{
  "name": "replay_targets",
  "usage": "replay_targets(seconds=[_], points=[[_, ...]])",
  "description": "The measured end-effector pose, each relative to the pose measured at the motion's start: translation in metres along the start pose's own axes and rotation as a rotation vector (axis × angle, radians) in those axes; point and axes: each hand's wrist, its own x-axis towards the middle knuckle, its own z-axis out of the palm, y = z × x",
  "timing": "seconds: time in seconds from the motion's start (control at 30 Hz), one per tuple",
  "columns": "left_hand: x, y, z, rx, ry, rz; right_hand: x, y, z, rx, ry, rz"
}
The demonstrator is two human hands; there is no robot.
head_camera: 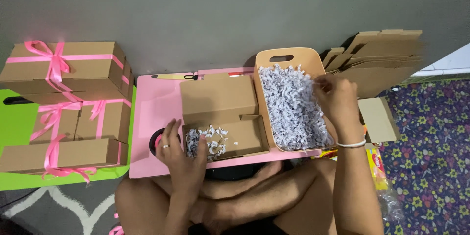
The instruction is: Folding thin paper strips into small accordion shapes and placing them into a cardboard box as filler.
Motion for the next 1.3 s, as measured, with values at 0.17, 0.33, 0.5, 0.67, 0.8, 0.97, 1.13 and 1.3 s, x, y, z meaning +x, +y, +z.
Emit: replay_targets(seconds=[0.17,0.33,0.5,0.67,0.8,0.97,1.13,1.3], points=[[-0.01,0.016,0.022,-0.18,0.125,0.265,-0.009,-0.017,-0.021,0.056,-0.027,-0.05],[-0.021,0.043,0.028,-0.332,-0.081,0.164,-0.025,-0.04,-0.045,0.08,0.092,-0.183],[-0.017,0.078,0.022,-0.548,-0.165,0.197,-0.048,-0.073,-0.075,0.284,0.176,-0.218],[-0.016,0.101,0.046,-1.562,-0.558,-0.276,-0.092,-0.086,-0.012,0.757,0.076,-0.22],[-0.021,0.1,0.047,-1.409,-0.48,-0.183,-0.155,-0.147,0.029,0.719,-0.153,-0.213],[-0.052,0.083,0.036,-0.722,-0.344,0.157,-0.194,-0.104,0.131,1.83,-0.419,0.625],[-0.078,0.088,0.019,-0.871,-0.387,0.376,-0.124,-0.158,0.078,1.496,-0.177,0.274],[-0.036,0.051,0.036,-1.365,-0.304,0.191,-0.148,-0.194,0.067,1.233,-0.318,-0.039]])
